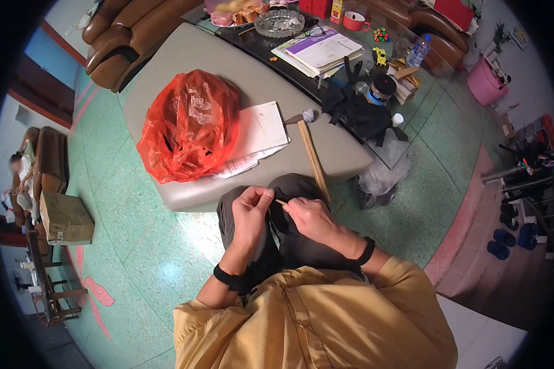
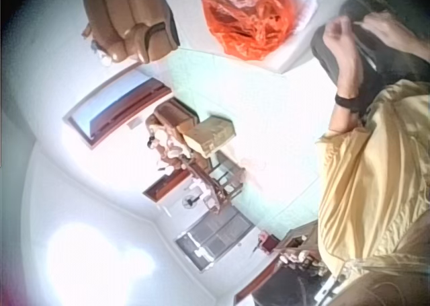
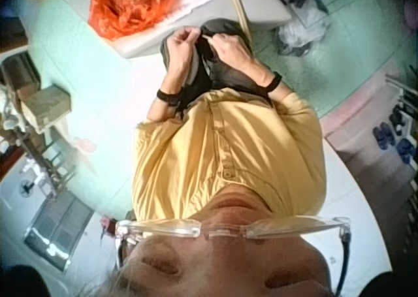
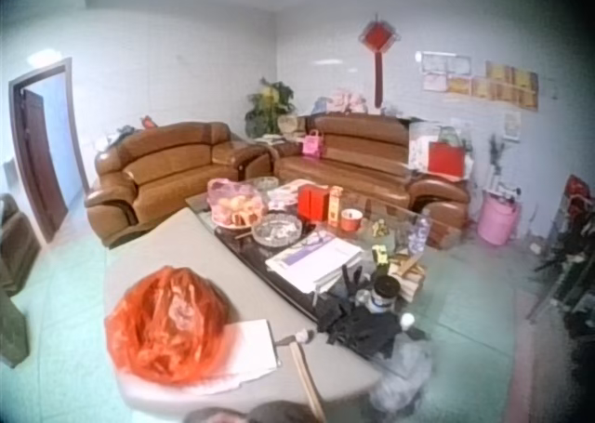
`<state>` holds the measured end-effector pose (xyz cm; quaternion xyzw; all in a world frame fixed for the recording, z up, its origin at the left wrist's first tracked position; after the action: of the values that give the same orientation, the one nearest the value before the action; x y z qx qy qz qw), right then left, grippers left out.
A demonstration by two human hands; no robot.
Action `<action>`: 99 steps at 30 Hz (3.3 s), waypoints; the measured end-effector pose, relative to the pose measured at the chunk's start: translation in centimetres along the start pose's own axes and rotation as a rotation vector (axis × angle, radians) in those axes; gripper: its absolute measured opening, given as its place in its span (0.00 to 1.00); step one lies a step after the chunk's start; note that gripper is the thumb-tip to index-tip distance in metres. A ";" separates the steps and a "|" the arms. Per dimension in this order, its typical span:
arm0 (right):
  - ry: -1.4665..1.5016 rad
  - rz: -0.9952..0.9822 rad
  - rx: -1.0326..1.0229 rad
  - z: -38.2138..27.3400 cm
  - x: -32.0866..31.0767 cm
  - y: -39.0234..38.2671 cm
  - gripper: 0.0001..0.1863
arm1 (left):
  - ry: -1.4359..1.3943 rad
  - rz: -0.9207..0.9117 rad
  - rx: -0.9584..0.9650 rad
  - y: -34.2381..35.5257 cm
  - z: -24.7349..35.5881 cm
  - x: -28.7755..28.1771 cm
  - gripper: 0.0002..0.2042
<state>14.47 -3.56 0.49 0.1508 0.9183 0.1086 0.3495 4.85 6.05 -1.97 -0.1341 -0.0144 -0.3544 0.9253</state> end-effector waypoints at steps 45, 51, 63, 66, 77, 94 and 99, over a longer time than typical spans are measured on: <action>0.075 0.099 0.106 -0.5 -4.7 -0.7 0.10 | -0.224 -0.147 -0.129 -0.7 -1.1 1.4 0.06; -0.023 0.109 0.009 -1.5 -4.6 -0.3 0.06 | -0.150 -0.216 -0.210 -1.1 -1.0 2.4 0.07; 0.254 0.253 0.206 0.0 -3.1 -0.6 0.05 | -0.089 -0.099 -0.127 -1.1 -1.0 2.8 0.06; 0.166 0.272 0.239 0.2 -3.0 -0.5 0.05 | -0.019 -0.063 -0.046 -1.1 -0.3 2.8 0.06; -0.056 0.195 0.083 -0.2 -4.4 -0.7 0.04 | -0.035 0.001 -0.050 -1.2 -0.3 1.5 0.06; 0.045 0.144 0.127 -0.2 -5.4 -1.3 0.12 | 0.000 -0.220 -0.098 -1.5 0.8 0.9 0.05; 0.517 0.006 0.338 0.3 -5.5 -1.9 0.16 | 0.659 -0.422 0.056 -2.4 2.5 2.0 0.05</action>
<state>18.24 -7.26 3.02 0.1768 0.9814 -0.0100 0.0737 4.92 3.70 1.30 0.0180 0.2466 -0.5605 0.7903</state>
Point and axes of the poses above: each hand's wrist, its own y-axis towards the middle knuckle, its own x-axis out of the palm, z = x × y, the point moved 8 cm from there along y, towards the middle knuckle, and after that the axes turned 4 degrees about -z, right-handed, at the moved point
